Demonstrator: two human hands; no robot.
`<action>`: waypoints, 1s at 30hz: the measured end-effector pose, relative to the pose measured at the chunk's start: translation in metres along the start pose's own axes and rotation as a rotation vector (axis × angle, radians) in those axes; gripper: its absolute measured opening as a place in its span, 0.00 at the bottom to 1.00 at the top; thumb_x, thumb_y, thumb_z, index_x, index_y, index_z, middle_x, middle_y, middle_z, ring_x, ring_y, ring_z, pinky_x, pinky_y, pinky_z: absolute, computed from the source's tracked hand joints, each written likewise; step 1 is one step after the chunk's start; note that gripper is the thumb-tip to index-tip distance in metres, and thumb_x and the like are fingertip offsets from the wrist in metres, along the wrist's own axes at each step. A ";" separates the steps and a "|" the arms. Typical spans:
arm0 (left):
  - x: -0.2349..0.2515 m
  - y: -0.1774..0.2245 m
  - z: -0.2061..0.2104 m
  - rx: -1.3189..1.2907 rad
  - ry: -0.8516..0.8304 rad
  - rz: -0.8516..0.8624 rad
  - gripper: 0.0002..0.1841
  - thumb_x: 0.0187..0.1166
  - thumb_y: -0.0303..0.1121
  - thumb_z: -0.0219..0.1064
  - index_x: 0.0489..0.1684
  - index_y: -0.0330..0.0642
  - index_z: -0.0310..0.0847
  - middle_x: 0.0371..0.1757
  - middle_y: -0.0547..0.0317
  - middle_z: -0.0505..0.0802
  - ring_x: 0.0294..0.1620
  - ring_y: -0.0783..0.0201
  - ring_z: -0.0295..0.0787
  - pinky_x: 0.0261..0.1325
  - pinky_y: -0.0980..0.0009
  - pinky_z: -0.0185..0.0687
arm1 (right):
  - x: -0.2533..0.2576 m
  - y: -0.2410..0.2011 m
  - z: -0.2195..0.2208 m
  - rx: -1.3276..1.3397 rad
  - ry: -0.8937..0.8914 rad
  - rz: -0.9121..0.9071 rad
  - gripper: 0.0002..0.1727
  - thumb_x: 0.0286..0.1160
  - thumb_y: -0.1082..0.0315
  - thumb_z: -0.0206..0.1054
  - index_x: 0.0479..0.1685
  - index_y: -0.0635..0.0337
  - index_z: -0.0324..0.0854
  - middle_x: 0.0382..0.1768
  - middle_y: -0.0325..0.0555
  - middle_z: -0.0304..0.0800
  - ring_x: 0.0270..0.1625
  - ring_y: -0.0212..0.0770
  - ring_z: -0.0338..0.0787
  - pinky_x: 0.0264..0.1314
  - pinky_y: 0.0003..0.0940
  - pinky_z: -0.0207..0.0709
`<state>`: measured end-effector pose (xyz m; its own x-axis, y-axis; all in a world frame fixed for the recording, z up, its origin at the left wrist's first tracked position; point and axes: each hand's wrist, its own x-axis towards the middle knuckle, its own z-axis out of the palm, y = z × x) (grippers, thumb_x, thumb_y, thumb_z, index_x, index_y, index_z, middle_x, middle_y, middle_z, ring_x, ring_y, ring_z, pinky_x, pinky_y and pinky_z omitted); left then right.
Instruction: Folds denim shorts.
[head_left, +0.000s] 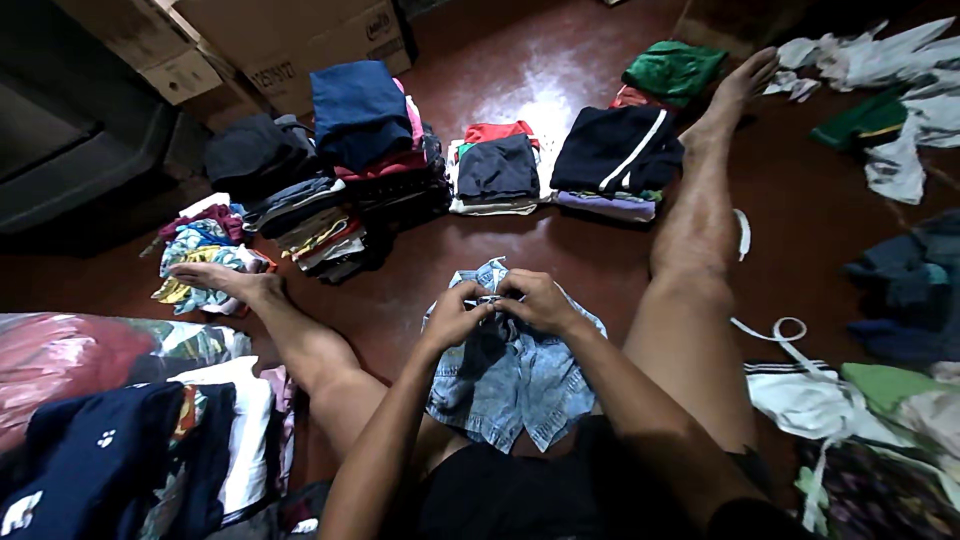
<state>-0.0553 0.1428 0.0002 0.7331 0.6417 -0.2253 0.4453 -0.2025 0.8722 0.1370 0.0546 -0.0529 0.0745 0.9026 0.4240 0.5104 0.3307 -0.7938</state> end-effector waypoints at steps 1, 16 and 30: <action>-0.001 -0.001 0.003 -0.008 0.043 -0.006 0.10 0.79 0.33 0.73 0.52 0.39 0.89 0.51 0.55 0.95 0.49 0.65 0.93 0.58 0.63 0.90 | 0.000 0.001 0.002 0.005 0.016 -0.004 0.09 0.67 0.65 0.80 0.35 0.62 0.89 0.35 0.43 0.91 0.37 0.32 0.90 0.46 0.29 0.88; -0.027 -0.009 0.030 0.170 0.385 0.249 0.06 0.78 0.28 0.69 0.44 0.37 0.91 0.47 0.55 0.94 0.45 0.68 0.93 0.51 0.70 0.93 | -0.009 0.003 0.015 -0.007 -0.011 0.012 0.10 0.74 0.61 0.74 0.37 0.60 0.90 0.37 0.42 0.93 0.42 0.32 0.92 0.52 0.32 0.87; -0.039 0.000 0.040 0.173 0.518 0.276 0.07 0.77 0.29 0.70 0.45 0.36 0.91 0.47 0.53 0.93 0.44 0.70 0.93 0.47 0.73 0.93 | -0.009 -0.015 0.015 -0.146 0.080 -0.092 0.11 0.73 0.60 0.74 0.31 0.58 0.90 0.32 0.41 0.91 0.39 0.35 0.90 0.47 0.33 0.86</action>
<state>-0.0636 0.0882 -0.0078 0.5078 0.8156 0.2772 0.3835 -0.5022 0.7751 0.1159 0.0457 -0.0508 0.0869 0.8436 0.5299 0.6370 0.3619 -0.6806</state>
